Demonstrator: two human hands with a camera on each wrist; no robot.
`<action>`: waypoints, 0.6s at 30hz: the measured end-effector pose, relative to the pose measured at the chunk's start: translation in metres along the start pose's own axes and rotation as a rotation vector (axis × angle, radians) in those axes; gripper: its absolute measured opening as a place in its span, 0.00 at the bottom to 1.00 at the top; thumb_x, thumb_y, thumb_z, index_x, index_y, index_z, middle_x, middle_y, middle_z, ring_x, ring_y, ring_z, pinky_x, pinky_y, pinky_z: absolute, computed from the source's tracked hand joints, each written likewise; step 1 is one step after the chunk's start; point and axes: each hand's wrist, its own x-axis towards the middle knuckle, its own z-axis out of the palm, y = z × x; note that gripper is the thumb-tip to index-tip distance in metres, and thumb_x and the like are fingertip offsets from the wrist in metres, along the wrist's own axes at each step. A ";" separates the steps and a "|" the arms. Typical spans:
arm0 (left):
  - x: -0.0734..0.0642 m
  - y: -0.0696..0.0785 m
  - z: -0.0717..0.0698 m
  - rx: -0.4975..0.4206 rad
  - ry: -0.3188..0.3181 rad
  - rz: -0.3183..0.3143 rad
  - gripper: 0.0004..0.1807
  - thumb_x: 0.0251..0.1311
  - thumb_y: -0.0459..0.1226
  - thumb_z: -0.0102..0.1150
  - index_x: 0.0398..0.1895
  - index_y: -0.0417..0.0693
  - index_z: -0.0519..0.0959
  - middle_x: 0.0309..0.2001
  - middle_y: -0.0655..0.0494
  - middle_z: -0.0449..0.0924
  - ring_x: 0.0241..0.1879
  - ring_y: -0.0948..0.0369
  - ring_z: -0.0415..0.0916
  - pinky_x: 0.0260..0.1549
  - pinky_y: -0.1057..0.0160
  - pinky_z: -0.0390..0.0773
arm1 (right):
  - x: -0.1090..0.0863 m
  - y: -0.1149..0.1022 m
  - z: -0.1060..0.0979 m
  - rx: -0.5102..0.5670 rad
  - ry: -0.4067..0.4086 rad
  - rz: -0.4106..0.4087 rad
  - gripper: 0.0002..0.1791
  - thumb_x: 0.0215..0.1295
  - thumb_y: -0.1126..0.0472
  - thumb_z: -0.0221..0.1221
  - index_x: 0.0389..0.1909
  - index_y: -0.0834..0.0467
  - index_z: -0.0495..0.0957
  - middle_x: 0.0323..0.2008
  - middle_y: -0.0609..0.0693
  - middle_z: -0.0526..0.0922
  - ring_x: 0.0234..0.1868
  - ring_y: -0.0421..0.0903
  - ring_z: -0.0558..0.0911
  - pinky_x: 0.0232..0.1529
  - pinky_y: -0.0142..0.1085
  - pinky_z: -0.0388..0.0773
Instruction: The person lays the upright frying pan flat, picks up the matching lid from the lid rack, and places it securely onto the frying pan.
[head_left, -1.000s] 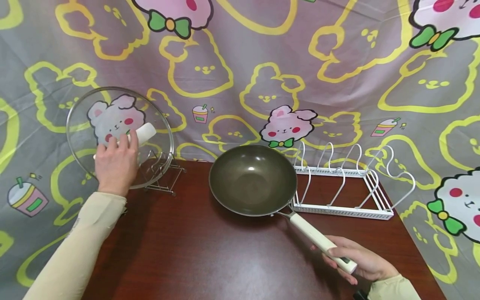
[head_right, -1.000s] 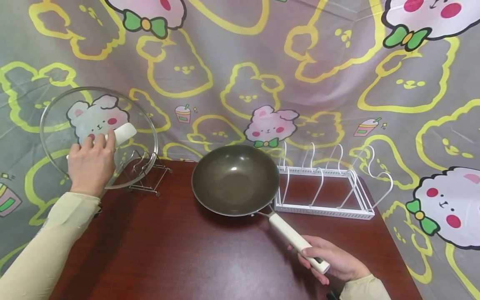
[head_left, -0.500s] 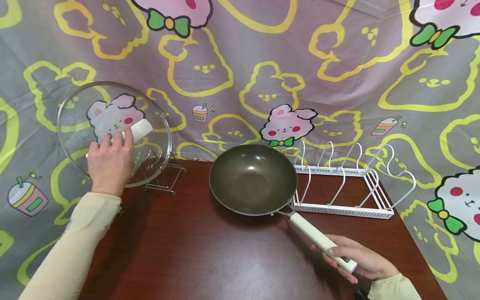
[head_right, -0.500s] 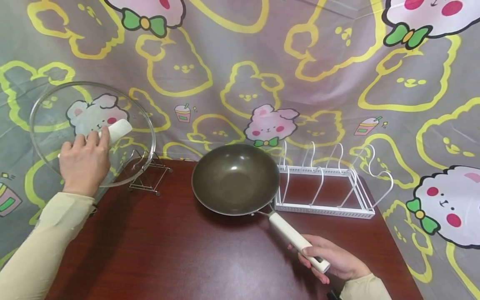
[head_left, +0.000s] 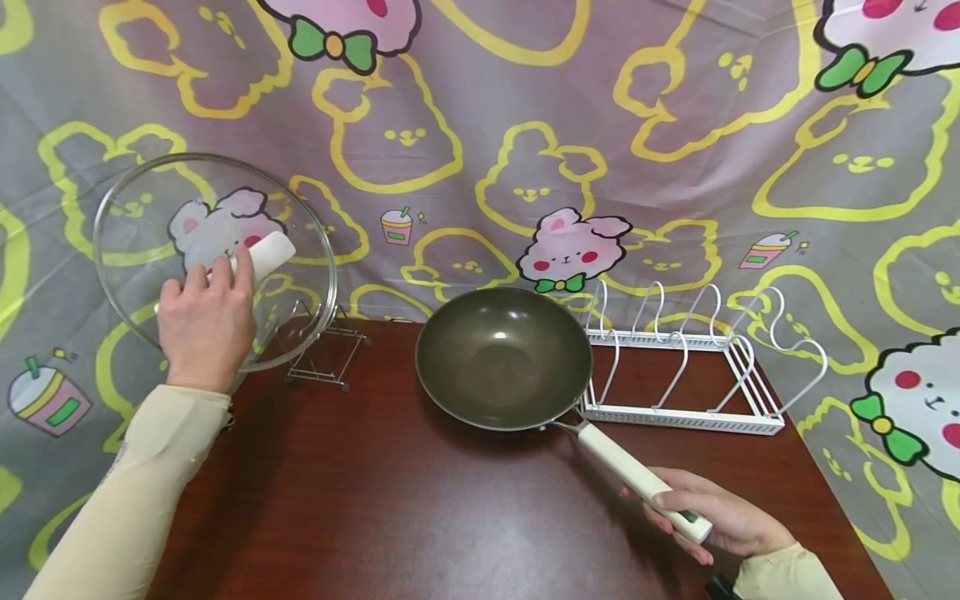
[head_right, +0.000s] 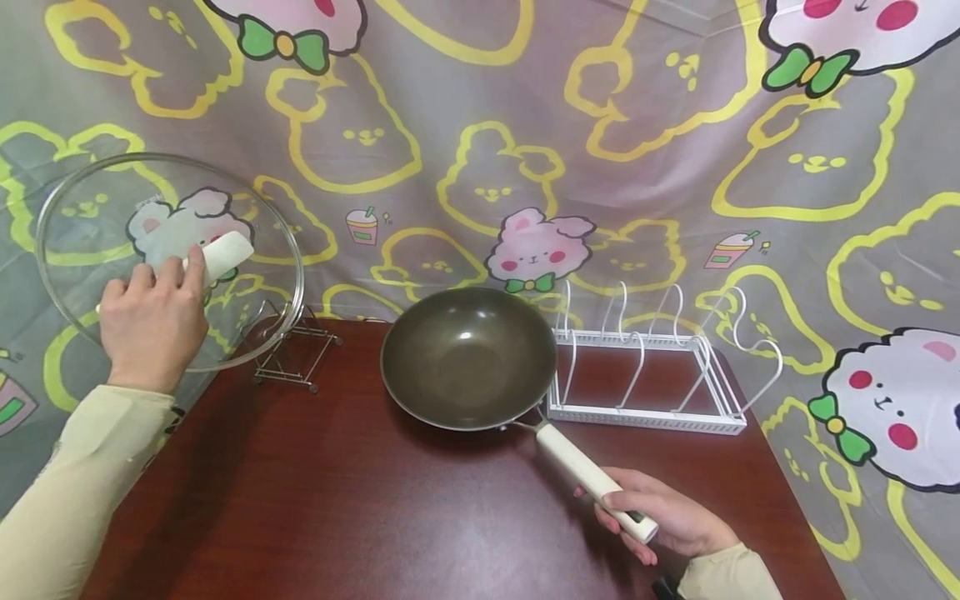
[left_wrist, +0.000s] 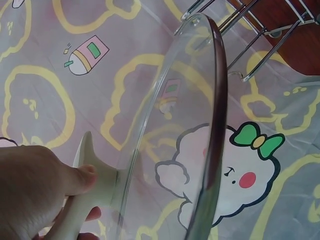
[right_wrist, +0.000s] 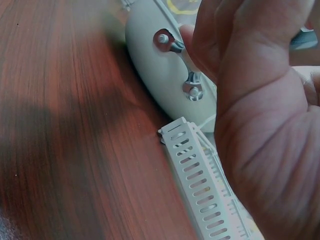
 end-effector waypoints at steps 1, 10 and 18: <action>0.000 0.000 -0.001 -0.001 0.001 -0.002 0.23 0.73 0.31 0.38 0.66 0.36 0.73 0.40 0.32 0.78 0.35 0.35 0.73 0.27 0.39 0.67 | 0.000 0.000 0.000 -0.001 0.000 0.000 0.24 0.77 0.74 0.30 0.69 0.80 0.51 0.41 0.50 0.77 0.12 0.66 0.53 0.05 0.54 0.46; 0.003 -0.002 -0.004 0.000 0.023 -0.008 0.24 0.71 0.31 0.42 0.68 0.39 0.74 0.38 0.33 0.77 0.33 0.35 0.72 0.26 0.39 0.66 | 0.001 -0.001 0.000 0.001 0.005 0.005 0.23 0.78 0.74 0.30 0.69 0.82 0.49 0.42 0.50 0.78 0.13 0.66 0.52 0.05 0.54 0.46; 0.007 0.003 -0.007 0.001 0.053 -0.012 0.22 0.74 0.32 0.41 0.66 0.39 0.75 0.39 0.34 0.80 0.33 0.35 0.73 0.25 0.39 0.67 | 0.001 -0.002 0.001 0.006 -0.001 0.003 0.23 0.77 0.74 0.30 0.69 0.81 0.49 0.42 0.51 0.77 0.13 0.66 0.52 0.05 0.55 0.46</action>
